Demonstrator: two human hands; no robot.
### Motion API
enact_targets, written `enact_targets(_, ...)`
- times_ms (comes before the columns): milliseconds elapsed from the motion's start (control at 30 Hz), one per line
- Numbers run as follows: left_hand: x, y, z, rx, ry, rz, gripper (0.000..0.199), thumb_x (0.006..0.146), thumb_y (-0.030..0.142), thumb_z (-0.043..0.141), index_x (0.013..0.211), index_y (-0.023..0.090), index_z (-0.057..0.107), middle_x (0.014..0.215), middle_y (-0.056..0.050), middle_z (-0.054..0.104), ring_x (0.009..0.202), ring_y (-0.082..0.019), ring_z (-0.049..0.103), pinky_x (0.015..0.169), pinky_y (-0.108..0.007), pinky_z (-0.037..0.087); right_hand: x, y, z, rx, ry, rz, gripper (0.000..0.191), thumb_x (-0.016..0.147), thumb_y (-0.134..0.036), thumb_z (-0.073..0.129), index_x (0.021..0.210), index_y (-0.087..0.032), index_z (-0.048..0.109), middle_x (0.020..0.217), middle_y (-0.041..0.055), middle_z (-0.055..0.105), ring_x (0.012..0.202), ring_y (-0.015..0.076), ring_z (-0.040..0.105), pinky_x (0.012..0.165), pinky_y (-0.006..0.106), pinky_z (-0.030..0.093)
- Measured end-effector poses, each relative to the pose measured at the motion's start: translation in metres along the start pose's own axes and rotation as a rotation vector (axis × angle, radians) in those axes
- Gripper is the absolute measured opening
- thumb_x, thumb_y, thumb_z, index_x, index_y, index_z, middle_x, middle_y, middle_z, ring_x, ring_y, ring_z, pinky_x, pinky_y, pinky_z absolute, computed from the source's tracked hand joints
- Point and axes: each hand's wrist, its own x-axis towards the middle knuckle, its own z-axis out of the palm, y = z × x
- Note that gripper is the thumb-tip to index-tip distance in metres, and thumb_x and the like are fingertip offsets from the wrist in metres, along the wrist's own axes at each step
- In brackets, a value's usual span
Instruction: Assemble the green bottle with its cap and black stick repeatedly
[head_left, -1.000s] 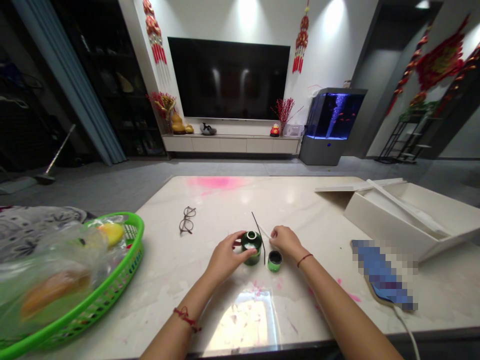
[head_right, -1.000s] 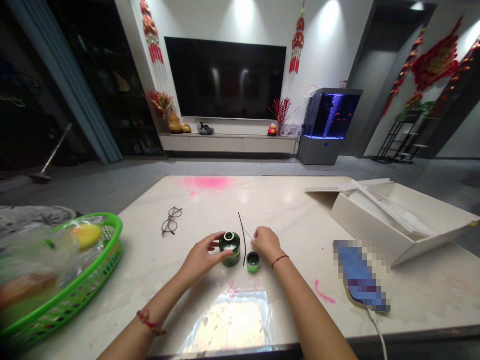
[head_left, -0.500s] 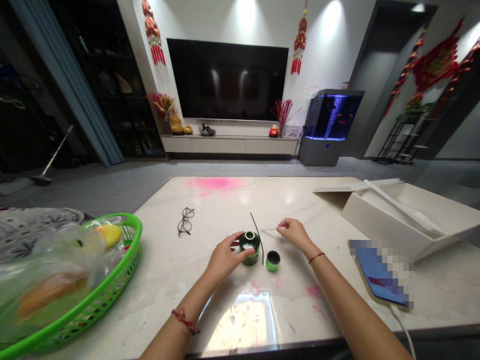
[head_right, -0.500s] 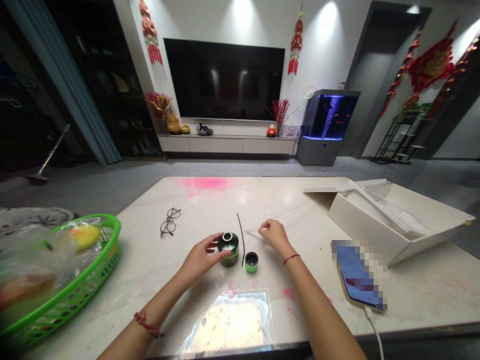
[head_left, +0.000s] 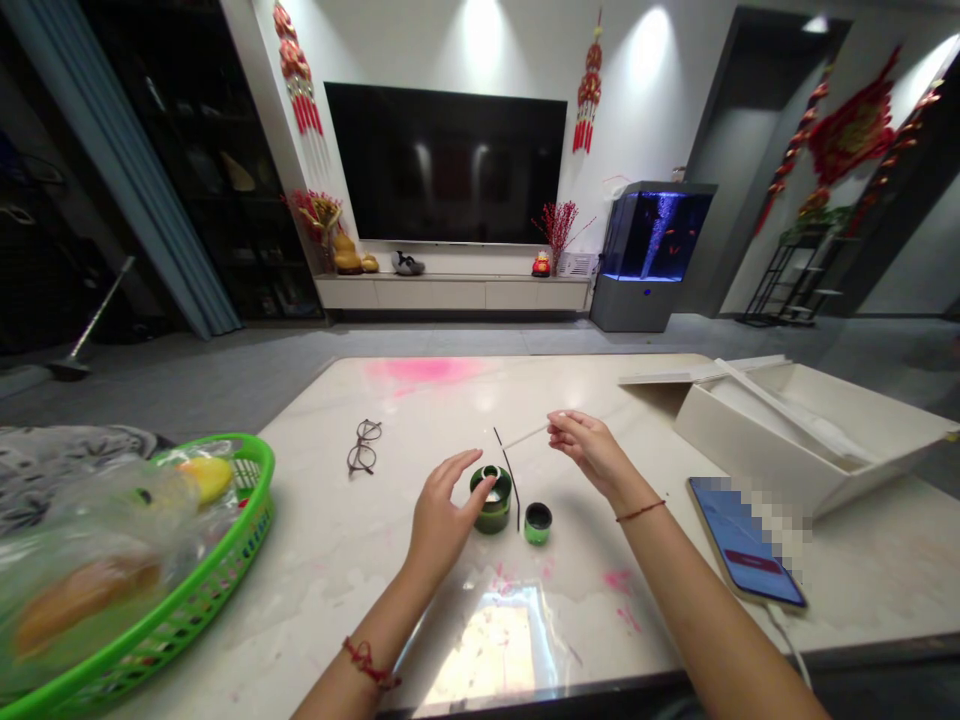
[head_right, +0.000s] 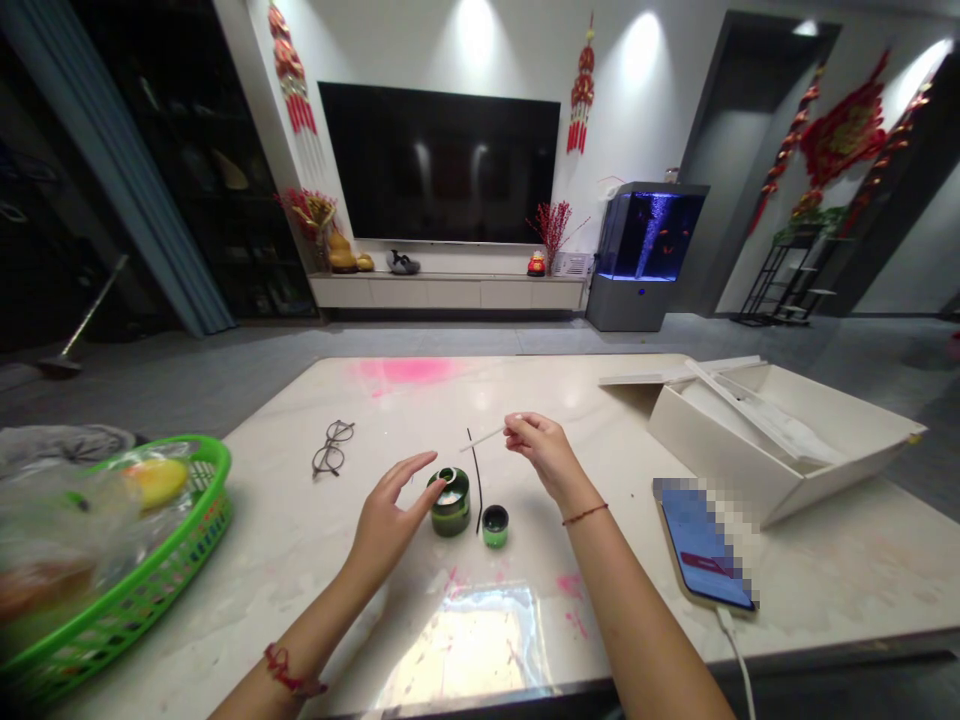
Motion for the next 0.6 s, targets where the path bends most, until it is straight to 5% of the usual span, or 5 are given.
enact_targets(300,-0.003,0.008,-0.002,-0.091,-0.018,-0.076,0.029,0.076,0.040,0.056,0.096,0.023,0.067,0.101,-0.003,0.068,0.096,-0.019,0.061,0.089,-0.034,0.045,-0.008,0.005,0.012,0.051,-0.206,0.101,0.024,0.059,-0.031,0.074,0.073,-0.014,0.063,0.066,-0.0007,0.058,0.061,0.0076,0.053,0.066,0.023,0.043)
enact_targets(600,-0.005,0.014,-0.005,-0.158,-0.044,-0.207,0.028,0.071,0.041,0.059,0.087,0.021,0.070,0.089,-0.003,0.072,0.083,-0.020,0.065,0.080,-0.033,0.051,-0.011,0.010,0.030,0.049,-0.256,0.123,0.028,0.059,-0.033,0.074,0.078,-0.015,0.062,0.066,-0.0008,0.058,0.059,0.0088,0.053,0.067,0.025,0.042)
